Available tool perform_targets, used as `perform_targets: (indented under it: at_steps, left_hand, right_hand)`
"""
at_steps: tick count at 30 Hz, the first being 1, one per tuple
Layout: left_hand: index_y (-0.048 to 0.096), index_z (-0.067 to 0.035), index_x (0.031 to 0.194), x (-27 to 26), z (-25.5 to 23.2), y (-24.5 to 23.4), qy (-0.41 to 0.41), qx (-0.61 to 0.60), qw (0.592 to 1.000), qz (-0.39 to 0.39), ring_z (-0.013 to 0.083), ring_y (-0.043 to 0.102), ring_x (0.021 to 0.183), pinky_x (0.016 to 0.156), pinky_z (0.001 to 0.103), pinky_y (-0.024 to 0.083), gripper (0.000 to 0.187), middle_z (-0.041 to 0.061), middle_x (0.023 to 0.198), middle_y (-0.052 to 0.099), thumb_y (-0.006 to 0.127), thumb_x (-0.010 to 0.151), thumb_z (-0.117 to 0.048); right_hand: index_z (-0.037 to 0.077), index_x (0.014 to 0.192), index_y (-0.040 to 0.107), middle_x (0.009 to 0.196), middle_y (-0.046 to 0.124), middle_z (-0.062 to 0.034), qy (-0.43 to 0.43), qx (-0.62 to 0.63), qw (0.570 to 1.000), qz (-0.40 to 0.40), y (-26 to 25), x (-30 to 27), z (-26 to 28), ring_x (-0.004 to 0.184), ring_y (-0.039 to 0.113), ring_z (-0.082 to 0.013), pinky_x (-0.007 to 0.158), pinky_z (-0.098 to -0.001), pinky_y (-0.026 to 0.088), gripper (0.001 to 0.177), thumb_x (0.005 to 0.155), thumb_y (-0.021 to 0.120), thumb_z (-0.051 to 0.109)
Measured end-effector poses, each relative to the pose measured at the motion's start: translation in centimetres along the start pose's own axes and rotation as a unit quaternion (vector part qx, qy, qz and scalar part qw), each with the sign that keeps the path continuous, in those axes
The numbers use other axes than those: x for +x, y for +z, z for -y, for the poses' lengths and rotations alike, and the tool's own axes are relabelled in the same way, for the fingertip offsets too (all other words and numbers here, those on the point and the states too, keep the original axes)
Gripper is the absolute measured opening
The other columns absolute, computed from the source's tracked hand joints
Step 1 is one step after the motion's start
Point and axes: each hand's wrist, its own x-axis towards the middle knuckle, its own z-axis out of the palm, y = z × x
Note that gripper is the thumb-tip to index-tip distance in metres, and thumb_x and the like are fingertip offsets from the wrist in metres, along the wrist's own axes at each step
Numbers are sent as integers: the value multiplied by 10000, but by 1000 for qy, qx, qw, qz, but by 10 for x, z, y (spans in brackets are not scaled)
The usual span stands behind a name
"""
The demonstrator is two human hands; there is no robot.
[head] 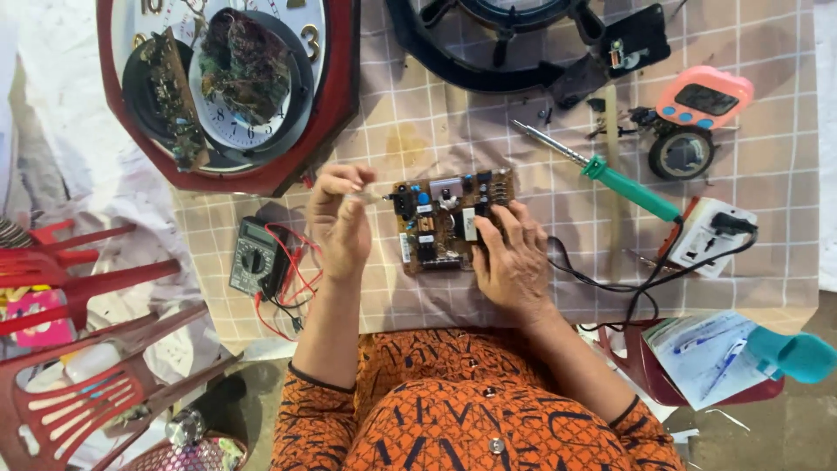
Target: The person uses a small screwdriver to manipulate components on a circuit board placed on a table. They repeatedly turn the screwdriver and adjust parts on the board while a soldering iron and multimeter sit nearby.
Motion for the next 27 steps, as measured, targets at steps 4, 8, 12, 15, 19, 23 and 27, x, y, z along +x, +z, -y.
perform_targets:
  at_steps: [4, 8, 12, 15, 19, 23, 27]
  left_hand:
    - [497, 27, 787, -5, -2, 6, 65, 106, 992, -16, 282, 540, 834, 788, 368, 439, 286, 152, 792, 467, 535, 853, -248]
    - [493, 53, 882, -10, -3, 11, 70, 135, 987, -42, 287, 582, 815, 777, 367, 476, 333, 162, 763, 525, 388, 930, -259]
    - [424, 23, 888, -18, 12, -1, 41, 52, 995, -79, 257, 557, 700, 710, 301, 479, 332, 126, 700, 452, 285, 940, -274]
    - [383, -27, 934, -9, 22, -2, 50, 86, 985, -141, 110, 439, 572, 597, 190, 407, 387, 11, 641, 336, 257, 929, -393]
    - [379, -50, 815, -2, 20, 4, 34, 139, 981, -128, 72, 367, 431, 449, 170, 335, 354, -3, 532, 328, 249, 928, -358]
    - [391, -35, 673, 13, 15, -8, -1, -19, 999, -43, 107, 311, 338, 369, 205, 298, 357, 26, 429, 309, 344, 885, -318]
    - [404, -64, 765, 4, 15, -24, -43, -56, 997, 11, 191, 493, 667, 604, 243, 420, 351, 67, 715, 382, 510, 835, -391]
  right_hand:
    - [176, 1096, 537, 1150, 470, -91, 6, 17, 1000, 17, -4, -1, -3, 1133, 434, -295, 873, -370, 307, 358, 745, 559, 245]
    - [176, 1089, 539, 1154, 475, -86, 27, 42, 999, 21, -10, 0, -4, 1147, 422, -294, 881, -373, 305, 347, 745, 576, 199]
    - [169, 1108, 526, 1163, 464, -92, 28, 47, 998, 38, -11, 0, -3, 1162, 401, -299, 886, -378, 304, 341, 769, 555, 171]
    - [180, 1104, 537, 1161, 469, -84, 21, 38, 999, 17, 2, -5, -6, 1151, 415, -299, 879, -375, 303, 353, 753, 559, 212]
    - [191, 1069, 555, 1155, 483, -67, 15, 14, 999, 26, 3, -2, -2, 1145, 430, -281, 901, -367, 292, 344, 731, 571, 256]
    - [187, 1048, 564, 1141, 494, -69, 5, -13, 1000, 17, 7, 1, -2, 1129, 453, -281, 882, -351, 310, 326, 729, 560, 254]
    - [163, 1022, 577, 1148, 498, -93, -7, -15, 1000, 8, 19, -6, -8, 1103, 468, -310, 884, -368, 325, 312, 713, 568, 211]
